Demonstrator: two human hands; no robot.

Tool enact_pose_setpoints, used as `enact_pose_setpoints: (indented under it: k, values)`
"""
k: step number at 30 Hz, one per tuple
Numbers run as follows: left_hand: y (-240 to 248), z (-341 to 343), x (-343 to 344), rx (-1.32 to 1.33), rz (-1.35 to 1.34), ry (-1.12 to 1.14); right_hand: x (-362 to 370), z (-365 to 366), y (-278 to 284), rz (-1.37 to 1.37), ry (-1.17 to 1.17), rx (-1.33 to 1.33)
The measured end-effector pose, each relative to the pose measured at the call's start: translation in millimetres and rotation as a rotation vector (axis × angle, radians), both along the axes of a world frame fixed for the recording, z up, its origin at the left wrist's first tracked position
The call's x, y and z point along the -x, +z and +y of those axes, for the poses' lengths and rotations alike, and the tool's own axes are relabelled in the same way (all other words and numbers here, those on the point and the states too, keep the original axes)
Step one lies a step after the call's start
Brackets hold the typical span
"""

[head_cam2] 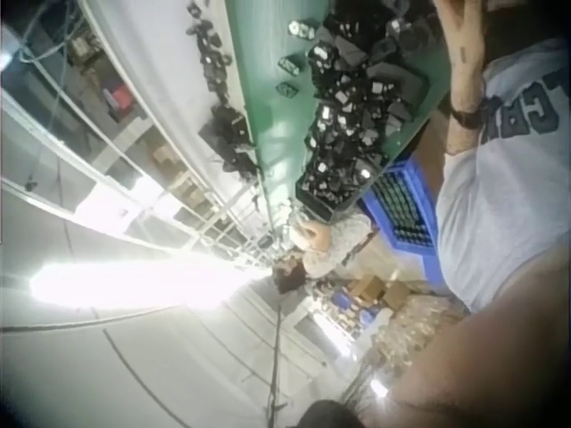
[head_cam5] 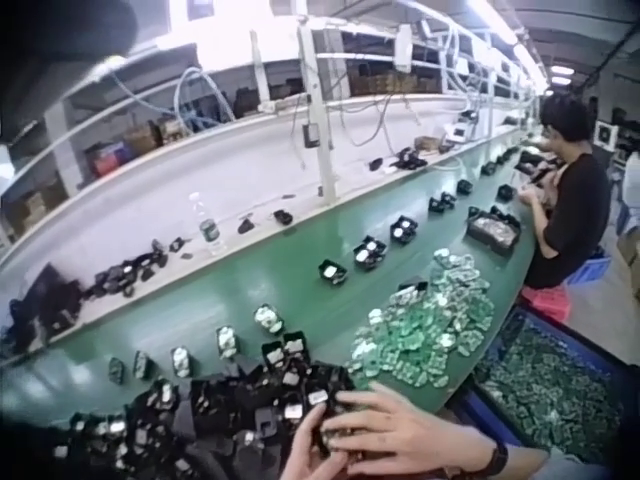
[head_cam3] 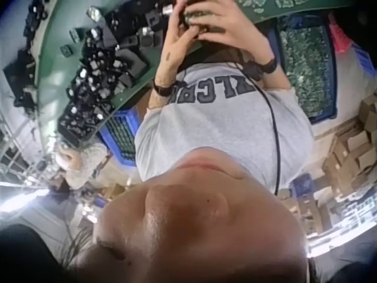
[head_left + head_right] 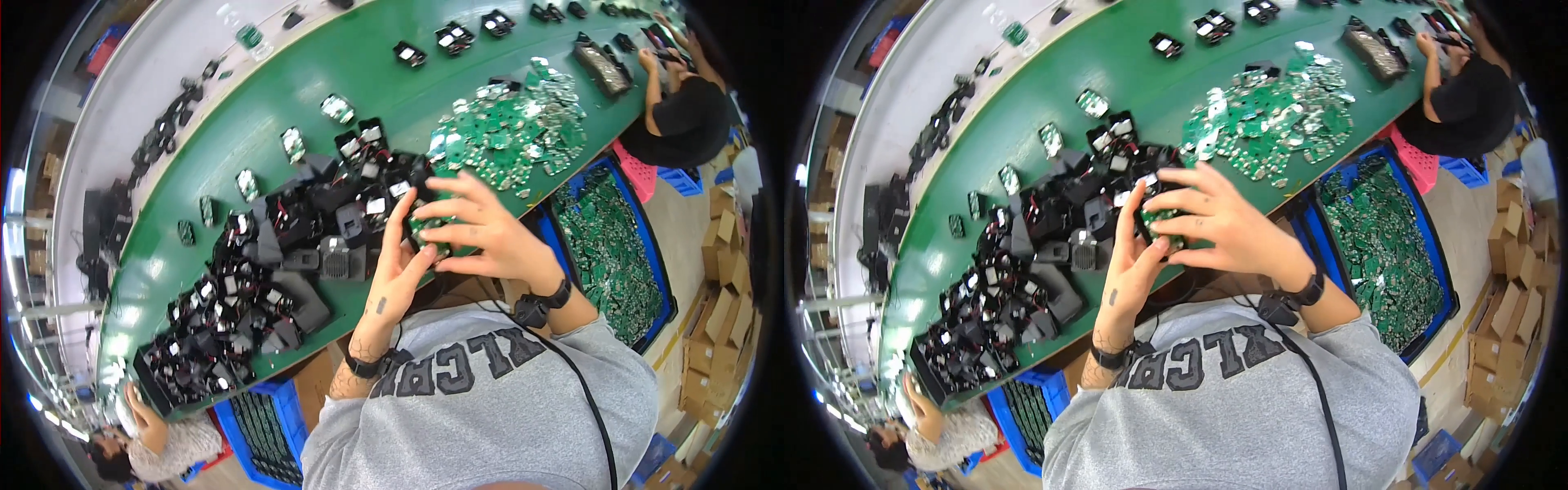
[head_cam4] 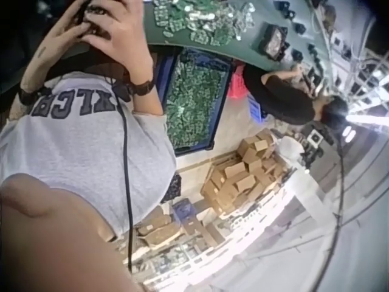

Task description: Assembling circuit boards into black plastic housings on a production line.

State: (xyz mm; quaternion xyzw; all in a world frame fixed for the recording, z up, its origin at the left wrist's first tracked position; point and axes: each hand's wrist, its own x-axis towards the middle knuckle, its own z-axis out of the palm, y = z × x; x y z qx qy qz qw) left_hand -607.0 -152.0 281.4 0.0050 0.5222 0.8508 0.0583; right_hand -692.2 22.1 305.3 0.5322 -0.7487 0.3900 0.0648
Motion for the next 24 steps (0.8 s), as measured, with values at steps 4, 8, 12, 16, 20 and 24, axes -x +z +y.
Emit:
enact_pose_setpoints:
  k: [4, 8, 12, 16, 20, 24]
  values:
    - [-12, 5, -1, -0.016, -0.031, -0.039, 2, 1, -20, -0.155, 0.131, 0.101]
    - [-5, 1, -10, -0.036, 0.101, -0.059, -2, -5, -28, -0.095, 0.156, 0.116]
    - [4, 14, -7, -0.06, 0.041, 0.041, -25, -4, -7, -0.661, 0.036, 0.396]
    - [7, 13, -3, 0.046, 0.102, -0.102, -20, -5, -18, -0.909, -0.144, 0.262]
    - [6, 15, 5, 0.119, 0.074, -0.069, -17, -10, -21, -0.847, -0.166, 0.275]
    - [-4, 19, 13, 0.217, 0.105, 0.043, -13, -10, -19, -0.771, -0.212, 0.219]
